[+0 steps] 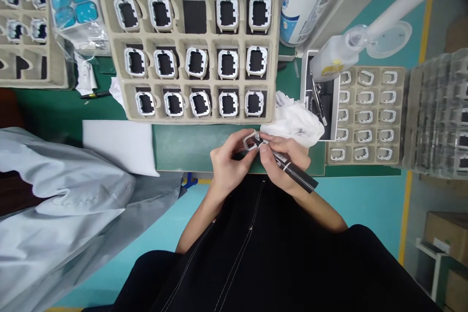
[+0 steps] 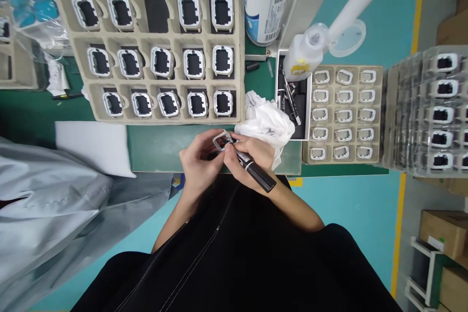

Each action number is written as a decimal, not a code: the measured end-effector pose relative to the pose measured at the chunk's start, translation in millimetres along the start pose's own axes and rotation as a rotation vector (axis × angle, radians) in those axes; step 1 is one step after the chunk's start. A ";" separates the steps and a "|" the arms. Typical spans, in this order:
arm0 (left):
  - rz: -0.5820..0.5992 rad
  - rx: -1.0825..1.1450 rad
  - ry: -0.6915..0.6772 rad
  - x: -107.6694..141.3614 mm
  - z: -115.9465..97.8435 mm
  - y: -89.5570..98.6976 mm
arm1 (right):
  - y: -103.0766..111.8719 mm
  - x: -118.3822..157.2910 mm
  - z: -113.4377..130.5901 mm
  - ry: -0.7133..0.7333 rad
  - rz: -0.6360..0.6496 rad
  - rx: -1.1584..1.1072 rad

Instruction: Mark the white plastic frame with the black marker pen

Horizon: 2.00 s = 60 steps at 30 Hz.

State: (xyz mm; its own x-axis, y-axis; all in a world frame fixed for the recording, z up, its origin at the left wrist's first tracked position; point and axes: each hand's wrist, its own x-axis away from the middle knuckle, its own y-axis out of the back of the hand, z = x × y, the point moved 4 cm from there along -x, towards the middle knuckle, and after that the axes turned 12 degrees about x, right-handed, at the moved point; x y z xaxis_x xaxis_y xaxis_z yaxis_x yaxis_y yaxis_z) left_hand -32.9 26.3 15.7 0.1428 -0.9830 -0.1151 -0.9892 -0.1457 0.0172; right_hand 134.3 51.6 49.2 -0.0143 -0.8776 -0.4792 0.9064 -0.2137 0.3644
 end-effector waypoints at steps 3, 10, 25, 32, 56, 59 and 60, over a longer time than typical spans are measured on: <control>-0.008 -0.016 0.006 -0.1 1.0 0.2 | -0.2 0.6 -0.5 -0.001 0.007 0.011; -0.023 -0.050 -0.026 -1.2 -2.2 -0.7 | 0.2 -1.3 0.2 -0.009 0.010 -0.013; -0.032 -0.124 -0.049 1.3 -0.1 -0.2 | -4.6 3.3 0.2 0.125 -0.006 0.169; -0.048 -0.119 -0.020 3.9 2.3 1.0 | -5.1 1.6 2.6 0.132 0.044 0.113; -0.050 -0.068 0.011 3.0 2.6 0.3 | -4.4 5.1 -0.1 0.062 0.017 0.105; -0.049 -0.028 0.039 2.5 4.0 0.4 | -4.1 7.4 -2.0 0.065 0.008 0.131; -0.050 -0.023 0.051 2.6 4.7 0.6 | -4.8 8.1 -3.3 0.057 0.020 0.121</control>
State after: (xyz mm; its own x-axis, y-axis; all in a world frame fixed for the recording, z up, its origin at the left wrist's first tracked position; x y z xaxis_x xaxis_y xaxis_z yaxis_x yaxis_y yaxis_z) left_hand -33.3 24.2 10.7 0.1942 -0.9788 -0.0659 -0.9798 -0.1968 0.0357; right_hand 131.3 46.9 40.9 0.0305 -0.8570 -0.5143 0.8484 -0.2498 0.4666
